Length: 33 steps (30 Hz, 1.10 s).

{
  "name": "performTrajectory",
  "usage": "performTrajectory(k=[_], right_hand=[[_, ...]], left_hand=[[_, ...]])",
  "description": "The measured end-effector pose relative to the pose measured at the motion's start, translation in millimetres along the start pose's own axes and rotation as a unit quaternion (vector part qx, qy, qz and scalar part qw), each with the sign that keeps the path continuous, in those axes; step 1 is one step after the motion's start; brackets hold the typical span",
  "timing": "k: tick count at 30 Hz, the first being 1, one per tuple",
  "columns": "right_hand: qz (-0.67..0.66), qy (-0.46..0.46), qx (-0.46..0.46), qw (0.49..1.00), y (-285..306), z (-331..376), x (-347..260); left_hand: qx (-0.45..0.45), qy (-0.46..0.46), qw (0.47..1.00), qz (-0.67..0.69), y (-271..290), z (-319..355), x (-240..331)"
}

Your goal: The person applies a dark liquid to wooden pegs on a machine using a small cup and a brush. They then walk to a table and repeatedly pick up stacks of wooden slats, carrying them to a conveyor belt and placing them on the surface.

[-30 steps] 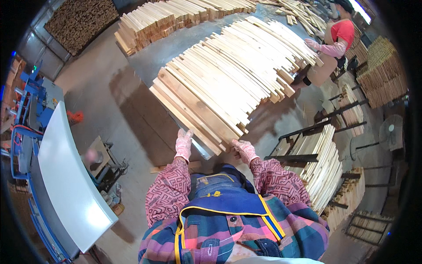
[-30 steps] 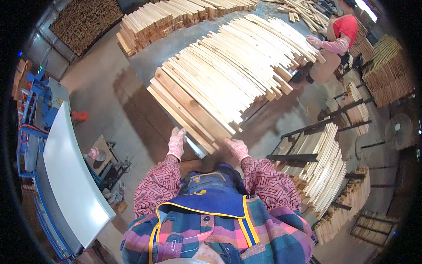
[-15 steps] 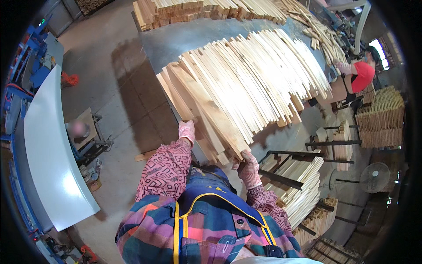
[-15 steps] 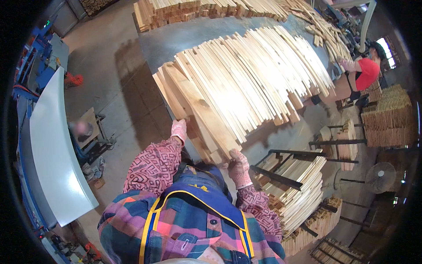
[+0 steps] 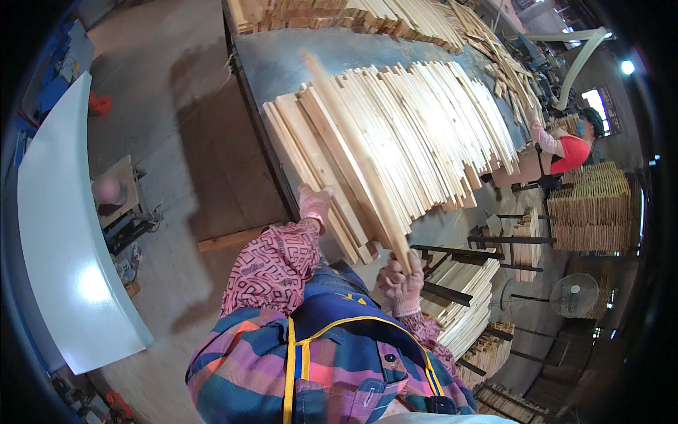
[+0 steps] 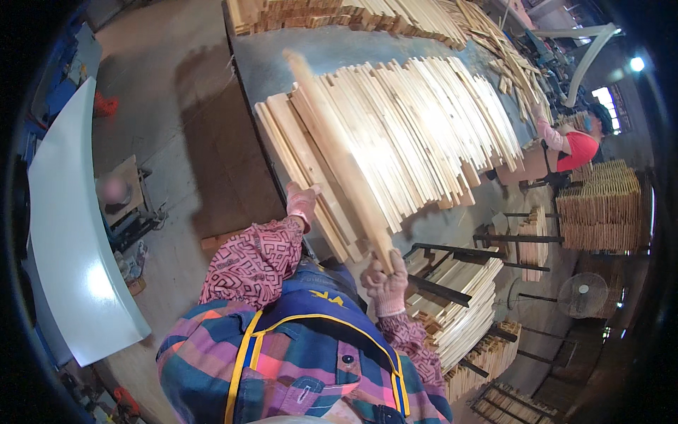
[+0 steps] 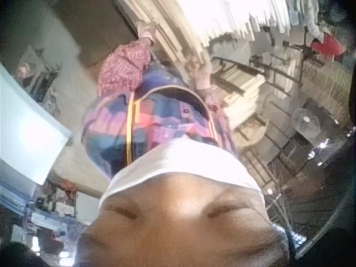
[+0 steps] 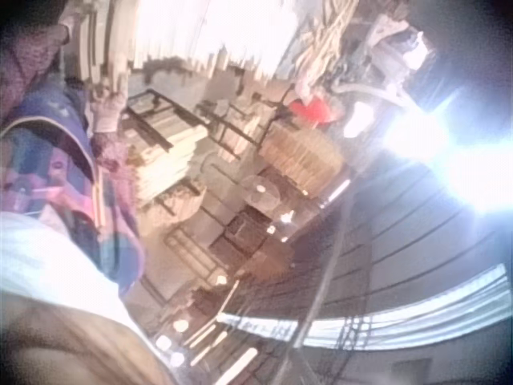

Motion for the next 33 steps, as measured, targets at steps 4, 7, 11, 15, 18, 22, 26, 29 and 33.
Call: performTrajectory(k=[4, 7, 11, 15, 18, 22, 26, 29, 33], right_hand=[[-0.166, -0.019, -0.136, 0.977, -14.3, 24.4, -7.3], [-0.158, 0.001, -0.16, 0.974, -26.6, 26.0, -15.5], [-0.136, 0.08, -0.134, 0.978, -15.5, 22.8, -22.6], [-0.033, 0.106, -0.036, 0.993, -21.8, 24.7, -19.1], [-0.11, 0.026, -0.053, 0.992, -20.4, 28.6, -9.4], [-0.09, 0.022, -0.041, 0.995, 5.6, 26.7, 0.5], [-0.083, 0.057, 0.02, 0.995, 14.5, 18.1, 9.3], [-0.093, 0.023, -0.072, 0.993, -1.4, 16.8, 8.1], [-0.108, 0.03, 0.01, 0.994, 10.3, 10.1, 8.0]], left_hand=[[-0.022, 0.025, 0.999, -0.032, 3.2, 19.3, 12.9], [0.034, -0.004, 0.999, -0.028, -0.2, 8.8, 16.6], [0.008, 0.064, 0.998, 0.027, 1.2, 11.5, 24.0], [0.049, -0.019, 0.997, 0.054, 13.7, -12.1, 19.6], [0.03, -0.009, 0.999, 0.039, 35.4, 6.4, 37.3], [0.078, 0.04, 0.995, -0.055, 61.3, 46.5, 52.2], [0.052, 0.008, 0.993, -0.109, 55.9, 18.3, 41.8], [0.06, -0.005, 0.992, -0.113, 38.8, 17.6, 51.2], [0.03, -0.036, 0.991, -0.122, -13.8, -10.9, 46.4]])
Point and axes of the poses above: each hand's wrist, its own z-axis away from the middle knuckle, its own y-axis out of the back of the hand, x = y × z, the point moved 7 cm from there along -z, towards the middle knuckle, and after that the axes turned 2 degrees about y, right-handed, at the moved point
